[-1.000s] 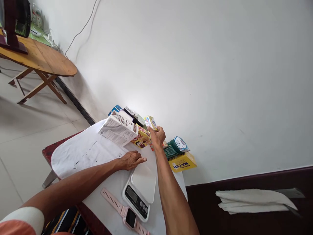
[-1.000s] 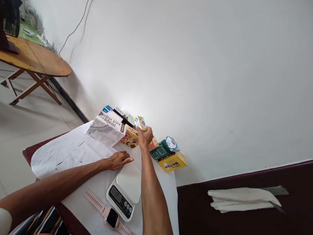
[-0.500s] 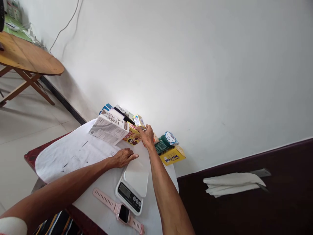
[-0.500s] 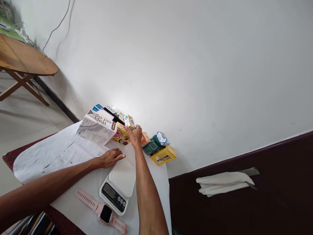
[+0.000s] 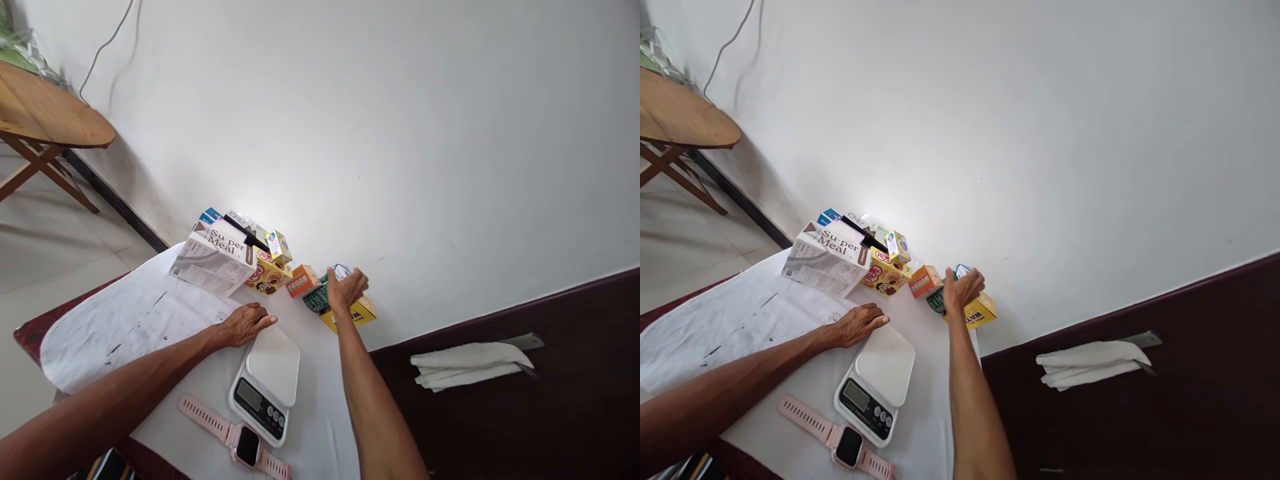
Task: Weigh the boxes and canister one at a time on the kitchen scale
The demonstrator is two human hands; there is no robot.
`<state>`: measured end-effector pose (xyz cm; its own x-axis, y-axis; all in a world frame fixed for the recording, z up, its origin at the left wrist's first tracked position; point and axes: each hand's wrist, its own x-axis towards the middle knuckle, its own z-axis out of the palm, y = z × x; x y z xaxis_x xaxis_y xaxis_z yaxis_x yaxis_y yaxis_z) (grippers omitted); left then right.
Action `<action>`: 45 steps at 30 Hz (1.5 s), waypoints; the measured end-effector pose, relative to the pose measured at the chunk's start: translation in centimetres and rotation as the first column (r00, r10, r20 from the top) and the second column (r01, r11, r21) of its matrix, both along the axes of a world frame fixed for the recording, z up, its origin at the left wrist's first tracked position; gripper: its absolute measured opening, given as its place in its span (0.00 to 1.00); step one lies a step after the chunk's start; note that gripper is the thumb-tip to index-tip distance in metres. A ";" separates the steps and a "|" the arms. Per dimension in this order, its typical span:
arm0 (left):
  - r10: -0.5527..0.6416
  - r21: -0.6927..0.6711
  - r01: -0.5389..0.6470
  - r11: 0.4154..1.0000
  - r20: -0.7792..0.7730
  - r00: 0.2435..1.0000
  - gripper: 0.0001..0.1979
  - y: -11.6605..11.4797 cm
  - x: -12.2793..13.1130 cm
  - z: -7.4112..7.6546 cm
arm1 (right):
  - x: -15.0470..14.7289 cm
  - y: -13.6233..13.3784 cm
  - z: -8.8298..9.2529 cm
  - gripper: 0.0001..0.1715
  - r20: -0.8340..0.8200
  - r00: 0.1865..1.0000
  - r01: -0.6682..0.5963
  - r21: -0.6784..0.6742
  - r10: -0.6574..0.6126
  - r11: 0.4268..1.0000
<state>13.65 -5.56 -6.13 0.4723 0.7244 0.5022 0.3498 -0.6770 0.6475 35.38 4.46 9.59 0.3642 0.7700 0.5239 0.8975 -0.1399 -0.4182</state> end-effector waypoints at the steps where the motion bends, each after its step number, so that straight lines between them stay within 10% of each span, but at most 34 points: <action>1: -0.001 -0.017 0.001 1.000 0.008 1.000 0.32 0.0 0.0 0.1 | 1.2 0.3 0.3 0.44 -0.001 0.999 0.054 -0.027 -0.054 0.998; 9: 0.014 -0.089 -0.010 0.996 0.035 0.999 0.33 -0.4 -0.1 0.9 | 6.3 2.9 0.7 0.39 0.006 0.980 0.193 -0.240 -0.198 0.951; 19: 0.033 -0.142 -0.031 0.989 0.012 0.999 0.32 -0.2 -0.1 1.3 | 7.0 2.6 1.5 0.36 0.019 0.994 0.108 -0.091 -0.107 0.990; 26: 0.046 -0.171 -0.042 0.984 0.020 0.999 0.32 -0.3 -0.3 1.2 | 5.7 -6.7 1.0 0.40 0.040 0.994 -0.103 -0.017 0.103 0.995; 34: 0.103 -0.303 -0.067 0.951 0.104 0.989 0.38 -0.4 -0.5 0.9 | 0.4 -20.4 -6.3 0.37 -0.170 0.924 -0.369 -0.162 0.342 0.915; 39: 0.109 -0.319 -0.067 0.945 0.117 0.987 0.39 -0.7 -0.6 1.2 | -0.7 -22.5 -9.1 0.35 -0.200 0.896 -0.433 -0.197 0.397 0.879; 45: 0.110 -0.323 -0.068 0.944 0.115 0.987 0.39 -0.5 -0.5 1.0 | 0.6 -22.4 -7.8 0.44 -0.259 0.860 -0.498 -0.247 0.439 0.831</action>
<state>13.19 -6.07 -5.09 0.3452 0.8920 0.2918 0.2982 -0.3990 0.8671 35.95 -17.95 1.75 -0.0147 0.9787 0.2047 0.7974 0.1350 -0.5881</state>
